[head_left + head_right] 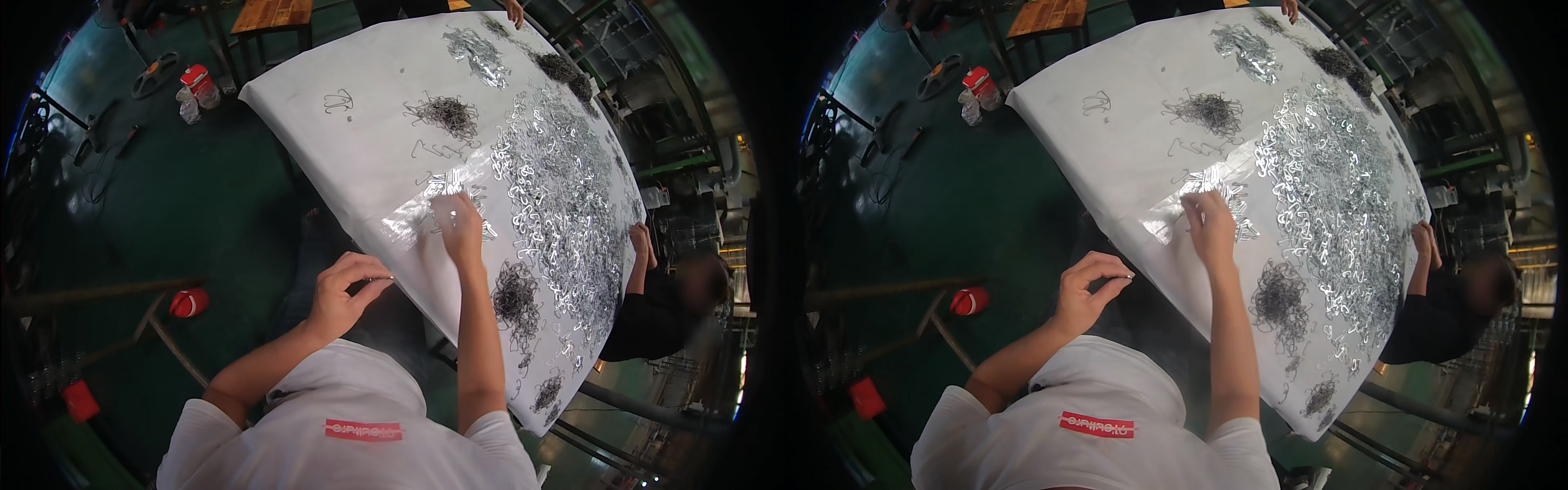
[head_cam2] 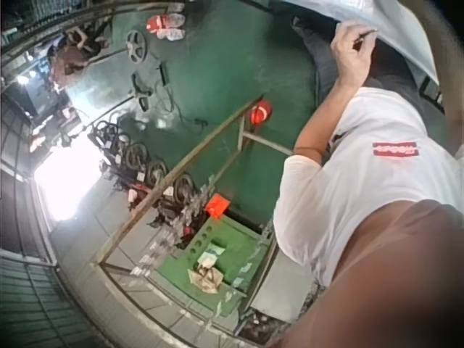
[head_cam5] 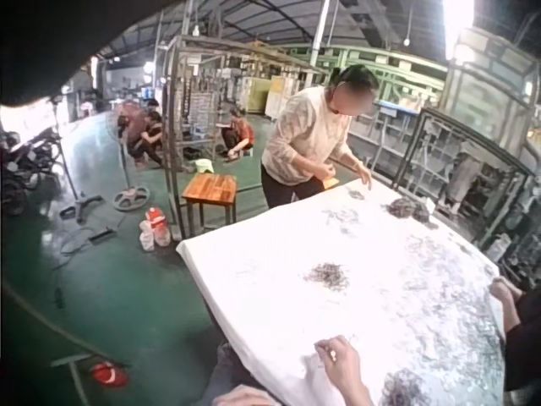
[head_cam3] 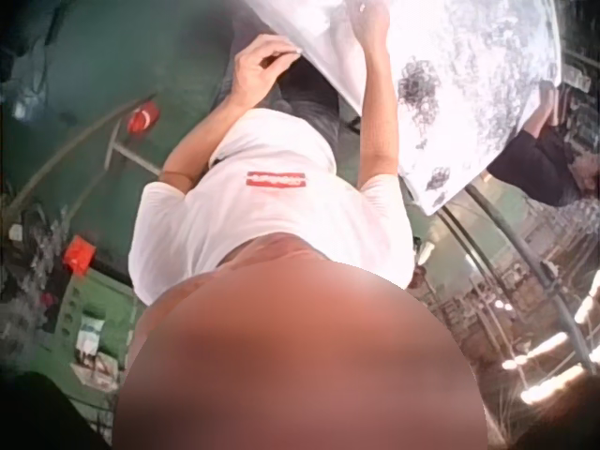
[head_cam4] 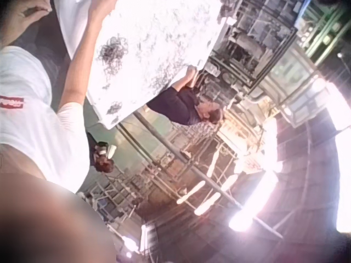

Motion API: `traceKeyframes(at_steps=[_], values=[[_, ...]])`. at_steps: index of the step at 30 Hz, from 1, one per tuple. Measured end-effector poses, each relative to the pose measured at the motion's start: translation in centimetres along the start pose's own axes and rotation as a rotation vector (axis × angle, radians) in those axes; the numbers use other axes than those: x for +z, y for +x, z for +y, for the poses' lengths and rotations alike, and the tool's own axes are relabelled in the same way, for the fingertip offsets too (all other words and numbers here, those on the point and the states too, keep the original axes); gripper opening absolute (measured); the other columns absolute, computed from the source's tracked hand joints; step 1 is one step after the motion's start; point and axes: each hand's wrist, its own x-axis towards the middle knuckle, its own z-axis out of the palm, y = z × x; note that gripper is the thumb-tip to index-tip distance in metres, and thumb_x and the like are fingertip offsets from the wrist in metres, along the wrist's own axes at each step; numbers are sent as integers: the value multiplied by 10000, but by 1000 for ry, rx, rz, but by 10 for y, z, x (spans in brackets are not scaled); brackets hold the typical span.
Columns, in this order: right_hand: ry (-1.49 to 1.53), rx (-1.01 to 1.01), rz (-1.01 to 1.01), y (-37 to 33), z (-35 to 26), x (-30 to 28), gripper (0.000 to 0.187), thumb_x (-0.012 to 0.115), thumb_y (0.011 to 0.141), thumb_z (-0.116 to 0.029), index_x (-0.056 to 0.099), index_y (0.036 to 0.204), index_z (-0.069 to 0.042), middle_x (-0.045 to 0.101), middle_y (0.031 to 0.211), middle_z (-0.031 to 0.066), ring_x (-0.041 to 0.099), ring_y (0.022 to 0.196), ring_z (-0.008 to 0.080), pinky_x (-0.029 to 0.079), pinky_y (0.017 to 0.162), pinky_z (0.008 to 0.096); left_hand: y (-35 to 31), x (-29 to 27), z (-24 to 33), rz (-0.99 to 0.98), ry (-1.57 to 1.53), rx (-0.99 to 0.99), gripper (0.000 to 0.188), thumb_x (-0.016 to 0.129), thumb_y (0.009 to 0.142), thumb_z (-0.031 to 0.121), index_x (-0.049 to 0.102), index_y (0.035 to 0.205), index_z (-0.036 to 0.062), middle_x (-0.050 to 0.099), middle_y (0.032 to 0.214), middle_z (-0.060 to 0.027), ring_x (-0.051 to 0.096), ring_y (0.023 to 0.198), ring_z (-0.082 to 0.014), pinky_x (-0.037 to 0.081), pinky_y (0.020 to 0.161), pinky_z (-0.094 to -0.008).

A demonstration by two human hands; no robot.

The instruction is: The person picks small metal hooks and clips from a white-covered table, links them together by hand, and places the assembled pieces onto a nearby metal rack. The process is repeated continuously throughout the clip.

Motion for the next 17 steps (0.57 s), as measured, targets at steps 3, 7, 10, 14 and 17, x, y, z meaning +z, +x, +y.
traceKeyframes(at_steps=[3,7,10,14,17], values=[[-206,-36,-204,53,22,7,68,643,843,-145,677,879,-97,619,890,57,630,799,261,495,695,371,4,-2,1,-5,21,13,179,727,735,-56,700,889,32,677,866,-82,631,807,-201,499,707,-286],[-412,-137,-500,90,36,12,98,656,817,-195,674,882,-123,611,924,37,637,868,260,511,745,386,4,-5,1,2,17,25,158,716,751,-48,702,887,31,675,853,-77,633,796,-177,496,696,-267],[-519,-193,-638,101,38,15,158,619,813,-228,666,918,-120,607,966,45,628,881,259,503,769,365,4,-7,1,12,16,23,146,707,762,-44,704,887,33,672,849,-74,633,793,-165,495,690,-256],[-511,-232,-619,99,40,17,172,588,839,-209,653,945,-91,600,986,69,620,905,278,497,793,371,2,-4,-1,6,10,24,141,697,774,-47,705,887,37,676,861,-77,633,790,-169,496,687,-254],[-169,10,-490,89,46,15,165,635,849,-165,636,976,-60,609,1060,117,626,958,271,488,838,376,0,-1,-5,4,18,55,146,691,779,-49,707,892,42,684,877,-81,635,793,-179,500,691,-262]])
